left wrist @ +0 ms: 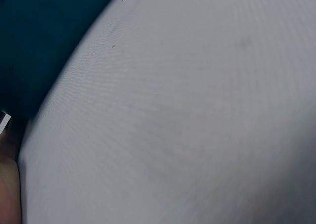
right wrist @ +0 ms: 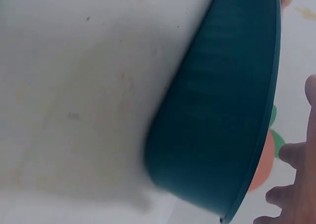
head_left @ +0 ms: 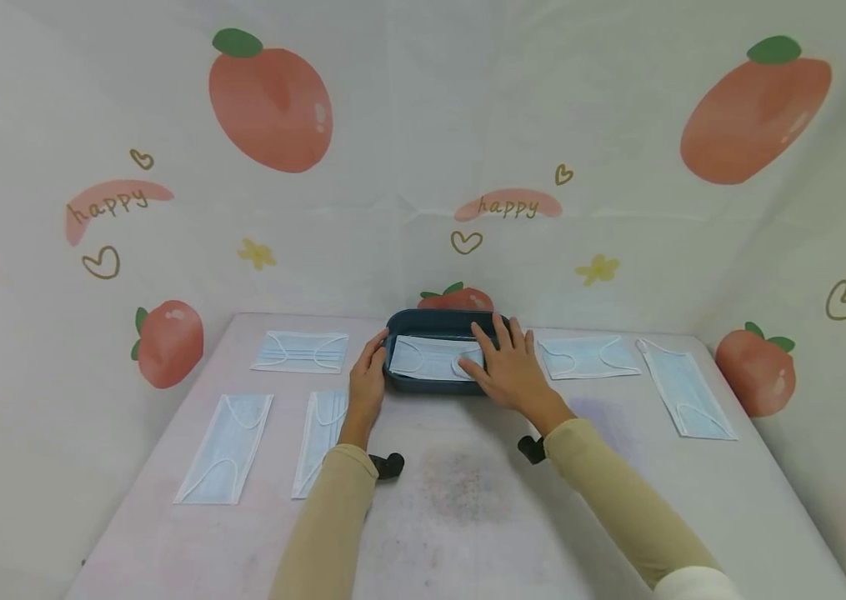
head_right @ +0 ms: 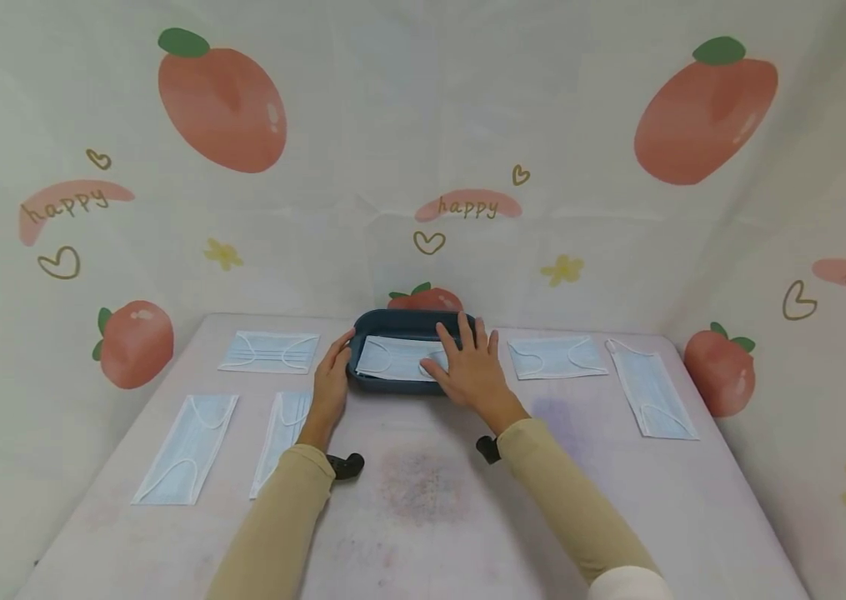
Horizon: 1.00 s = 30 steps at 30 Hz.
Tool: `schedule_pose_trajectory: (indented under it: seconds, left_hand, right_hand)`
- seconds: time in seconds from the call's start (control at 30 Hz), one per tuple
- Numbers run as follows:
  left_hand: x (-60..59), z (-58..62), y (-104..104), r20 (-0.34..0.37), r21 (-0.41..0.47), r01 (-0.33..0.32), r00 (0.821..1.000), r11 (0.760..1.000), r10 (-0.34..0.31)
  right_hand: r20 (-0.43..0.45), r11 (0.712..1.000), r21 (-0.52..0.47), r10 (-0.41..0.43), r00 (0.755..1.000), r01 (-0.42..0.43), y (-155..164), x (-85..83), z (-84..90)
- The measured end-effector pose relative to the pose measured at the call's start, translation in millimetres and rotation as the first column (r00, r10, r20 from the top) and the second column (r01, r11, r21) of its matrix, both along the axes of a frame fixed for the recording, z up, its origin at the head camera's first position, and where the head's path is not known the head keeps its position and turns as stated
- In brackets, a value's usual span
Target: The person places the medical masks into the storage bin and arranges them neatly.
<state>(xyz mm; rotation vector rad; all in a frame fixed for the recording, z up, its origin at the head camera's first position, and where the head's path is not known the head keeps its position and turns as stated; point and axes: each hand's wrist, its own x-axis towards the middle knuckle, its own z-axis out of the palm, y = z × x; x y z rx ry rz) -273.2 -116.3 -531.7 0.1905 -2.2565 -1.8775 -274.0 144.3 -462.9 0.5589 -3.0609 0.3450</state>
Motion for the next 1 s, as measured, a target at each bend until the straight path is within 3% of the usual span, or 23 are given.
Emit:
schedule_pose_trajectory:
  seconds: [0.53,1.0]
  left_hand:
    - [-1.2,-2.4,-2.7,-0.026,-0.003,0.008,1.000,1.000,-0.008]
    - [-1.0,-3.6,-0.5,-0.013,0.002,0.006,1.000,1.000,-0.006]
  right_hand:
    - [0.007,0.994,-0.059,-0.090,0.996,0.090,35.9,4.5,-7.4]
    - [0.031,0.981,-0.044,-0.187,0.982,0.188,77.6,-5.7,-10.0]
